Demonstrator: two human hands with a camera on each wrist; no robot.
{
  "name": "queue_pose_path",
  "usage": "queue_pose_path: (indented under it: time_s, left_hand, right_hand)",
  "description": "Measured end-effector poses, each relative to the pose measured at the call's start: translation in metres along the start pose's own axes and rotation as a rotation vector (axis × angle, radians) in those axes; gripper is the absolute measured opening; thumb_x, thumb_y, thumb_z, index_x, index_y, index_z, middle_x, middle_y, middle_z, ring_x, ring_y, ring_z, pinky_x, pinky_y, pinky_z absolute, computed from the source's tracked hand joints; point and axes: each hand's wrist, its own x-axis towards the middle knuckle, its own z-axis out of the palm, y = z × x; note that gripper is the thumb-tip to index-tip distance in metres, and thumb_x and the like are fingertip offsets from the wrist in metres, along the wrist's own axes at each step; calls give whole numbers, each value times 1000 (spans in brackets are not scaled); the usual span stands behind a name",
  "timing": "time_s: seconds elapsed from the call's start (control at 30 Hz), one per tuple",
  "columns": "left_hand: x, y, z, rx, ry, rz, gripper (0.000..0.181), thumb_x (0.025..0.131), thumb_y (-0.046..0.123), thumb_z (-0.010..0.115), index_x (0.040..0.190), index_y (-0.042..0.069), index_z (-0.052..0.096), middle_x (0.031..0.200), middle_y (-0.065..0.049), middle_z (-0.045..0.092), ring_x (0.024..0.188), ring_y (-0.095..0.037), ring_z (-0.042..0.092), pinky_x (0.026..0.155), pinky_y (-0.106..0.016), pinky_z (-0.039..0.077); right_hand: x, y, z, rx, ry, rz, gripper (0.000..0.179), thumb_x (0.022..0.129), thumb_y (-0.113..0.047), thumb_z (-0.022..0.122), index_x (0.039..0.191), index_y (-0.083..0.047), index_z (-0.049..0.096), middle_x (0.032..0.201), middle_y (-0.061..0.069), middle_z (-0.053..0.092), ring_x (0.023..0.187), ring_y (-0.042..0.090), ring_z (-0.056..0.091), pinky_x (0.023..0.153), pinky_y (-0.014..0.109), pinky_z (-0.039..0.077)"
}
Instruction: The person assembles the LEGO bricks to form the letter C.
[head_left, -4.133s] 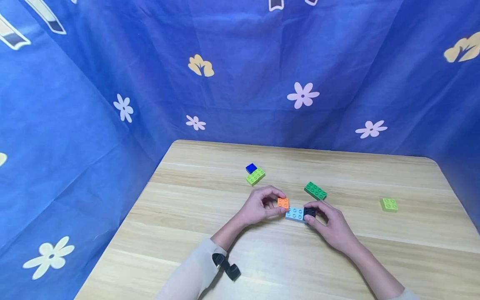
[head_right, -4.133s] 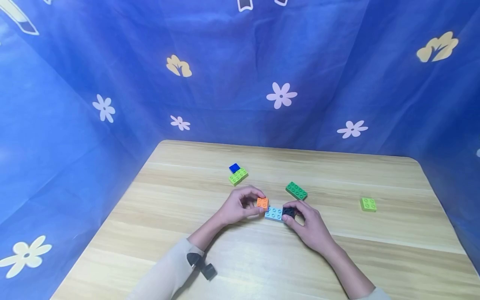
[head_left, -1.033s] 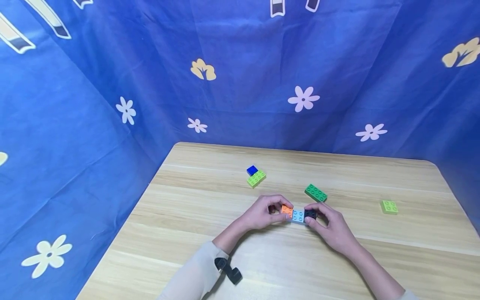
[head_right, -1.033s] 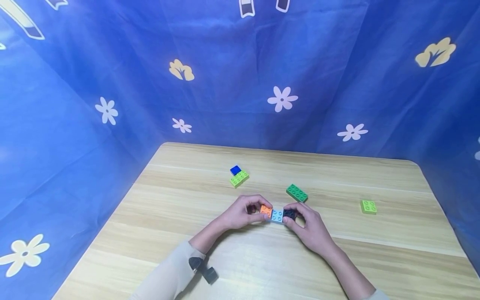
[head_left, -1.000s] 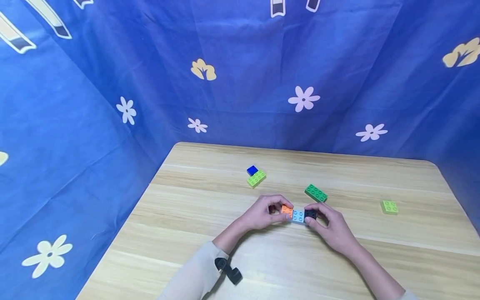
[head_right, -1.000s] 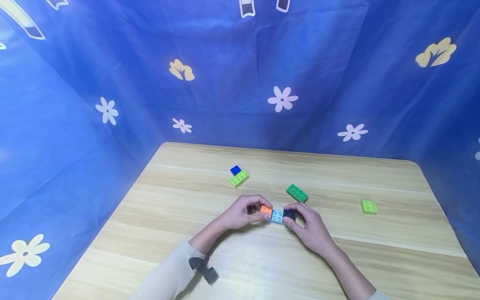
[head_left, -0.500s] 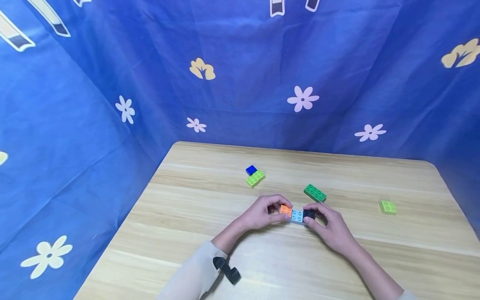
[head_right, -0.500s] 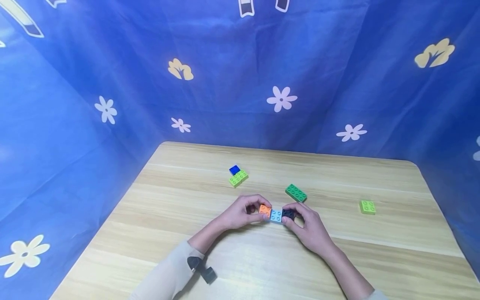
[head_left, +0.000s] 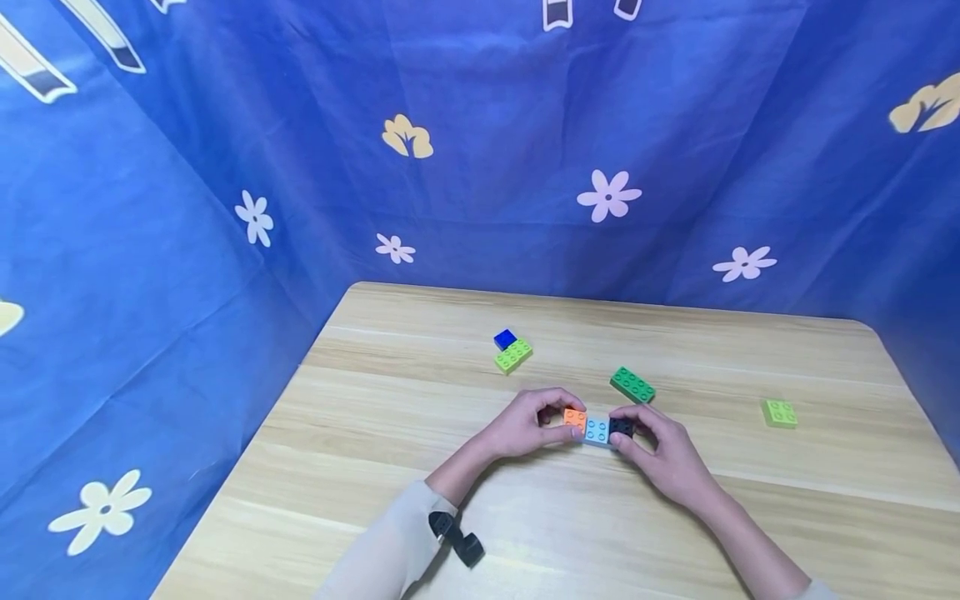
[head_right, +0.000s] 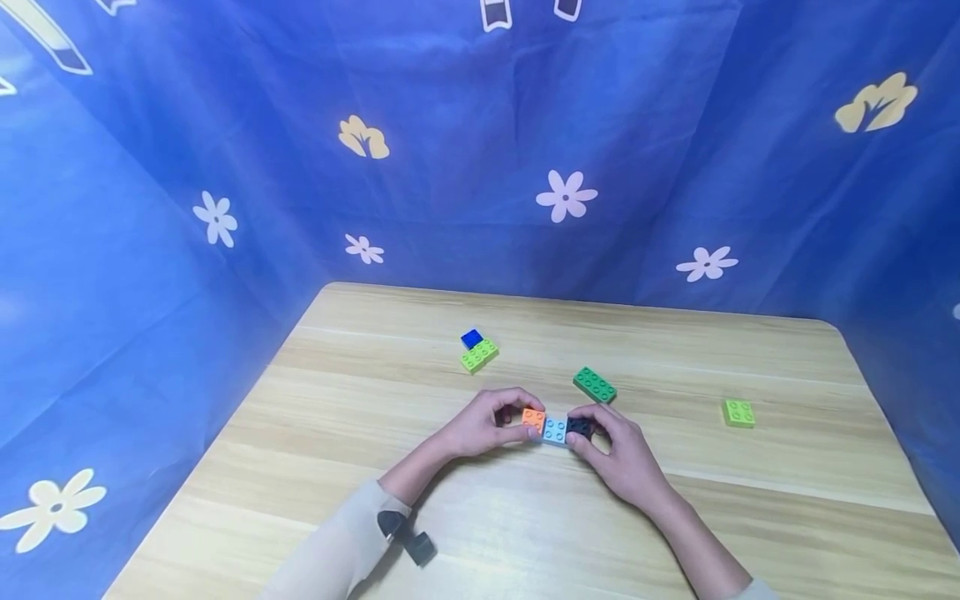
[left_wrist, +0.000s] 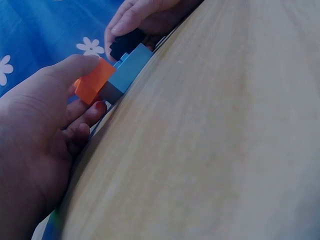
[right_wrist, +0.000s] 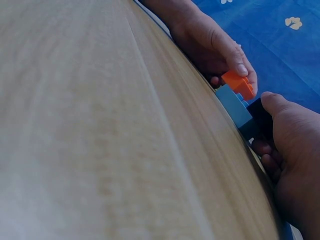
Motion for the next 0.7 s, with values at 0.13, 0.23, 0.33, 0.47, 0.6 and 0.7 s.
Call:
queue_pose_path:
  time_s: [0.13,0.23,0.33,0.47,0.6,0.7]
  left_hand:
    - [1,-5,-2,-68,106,1,26,99,18,77,121,6,72,106,1,75,85,-11,64,71,-22,52]
    - [1,-9,-6,-115,228,6,22,98,12,76,116,2,72,101,-5,76,87,-14,69,72,-24,56]
    - [1,-14,-13,-112,362,9,16,95,8,78,110,3,74,95,-8,76,83,-15,68,72,-24,56]
    - [0,-24,-26,-107,549,9,15,91,1,81,104,2,74,89,-12,73,79,-15,64,68,-22,52]
    - [0,-34,-43,-106,681,12,17,88,-5,81,102,-3,72,86,-18,70,74,-16,62,62,-20,50]
    - [-2,-39,-55,-84,731,-10,19,87,-5,82,102,-2,71,88,-17,70,75,-15,61,61,-19,51]
  right_hand:
    - [-1,0,0,-5,5,-3,30,100,-23,76,128,-14,70,125,-4,72,118,15,65,103,16,48]
    - [0,0,1,-7,8,-6,30,100,-23,76,128,-14,70,124,-4,72,118,15,65,103,17,49]
    - [0,-1,1,-7,8,-9,30,100,-23,76,128,-14,70,124,-4,72,117,15,66,102,18,50]
    - [0,-2,2,-11,8,-8,31,99,-23,77,127,-13,70,123,-4,72,115,14,66,101,19,52]
    - [0,-3,1,-19,8,-4,31,99,-23,77,128,-12,70,123,-5,72,115,14,66,101,21,52]
    - [-1,-3,0,-22,9,-3,31,99,-23,77,128,-12,70,123,-5,71,115,14,65,100,22,53]
